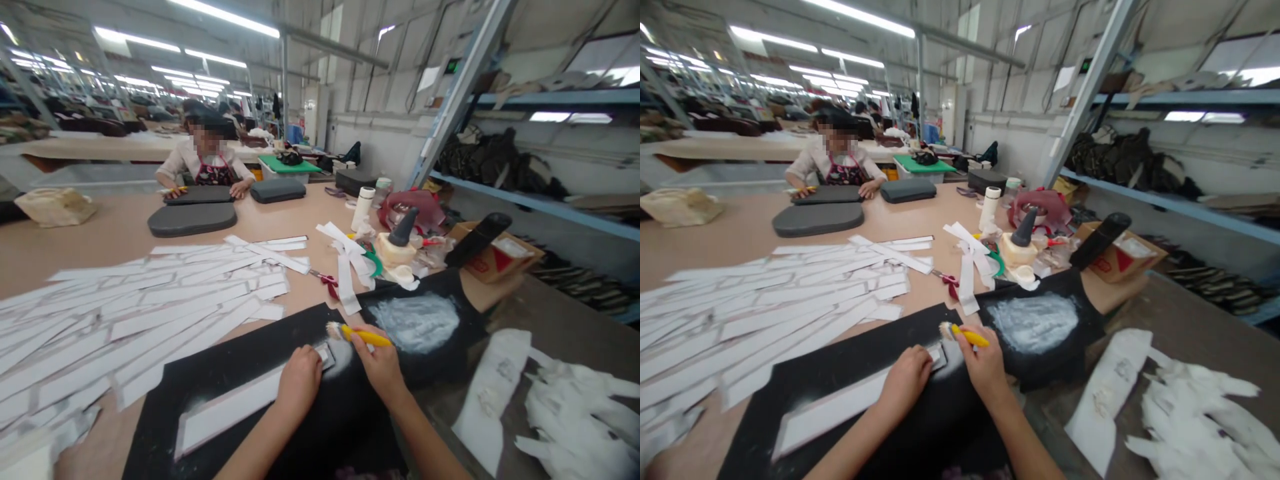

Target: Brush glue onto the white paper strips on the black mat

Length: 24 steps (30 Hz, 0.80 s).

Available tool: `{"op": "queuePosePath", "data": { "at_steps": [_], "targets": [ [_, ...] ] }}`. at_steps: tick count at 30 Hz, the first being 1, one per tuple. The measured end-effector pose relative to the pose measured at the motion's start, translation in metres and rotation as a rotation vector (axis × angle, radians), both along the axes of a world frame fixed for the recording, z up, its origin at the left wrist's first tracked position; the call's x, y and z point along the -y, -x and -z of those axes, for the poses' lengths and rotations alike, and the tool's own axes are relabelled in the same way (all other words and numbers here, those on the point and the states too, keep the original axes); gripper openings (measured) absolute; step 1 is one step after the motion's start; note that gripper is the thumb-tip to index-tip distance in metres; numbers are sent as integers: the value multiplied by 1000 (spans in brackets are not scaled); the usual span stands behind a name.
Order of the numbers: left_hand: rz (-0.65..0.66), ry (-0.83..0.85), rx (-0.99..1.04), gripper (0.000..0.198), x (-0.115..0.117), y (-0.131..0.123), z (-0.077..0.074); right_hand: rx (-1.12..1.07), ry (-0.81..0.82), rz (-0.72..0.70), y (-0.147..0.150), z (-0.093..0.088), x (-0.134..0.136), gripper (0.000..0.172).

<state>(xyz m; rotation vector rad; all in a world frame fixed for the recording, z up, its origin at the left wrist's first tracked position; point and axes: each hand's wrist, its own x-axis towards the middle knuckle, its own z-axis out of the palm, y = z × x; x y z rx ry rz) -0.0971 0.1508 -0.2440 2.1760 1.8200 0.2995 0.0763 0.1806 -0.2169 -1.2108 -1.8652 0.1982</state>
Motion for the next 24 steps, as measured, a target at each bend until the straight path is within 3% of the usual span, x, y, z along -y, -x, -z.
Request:
{"op": "queuePosePath", "data": {
  "at_steps": [8, 18, 24],
  "targets": [
    [3, 22, -27, 24, -7, -1, -9, -28, -49, -114, 9, 14, 3, 23],
    [80, -41, -184, 28, -14, -27, -13, -34, -11, -82, 3, 11, 7, 23],
    [53, -57, -203, 25, -12, -17, -12, -78, 35, -93, 7, 24, 7, 26]
  ]
}}
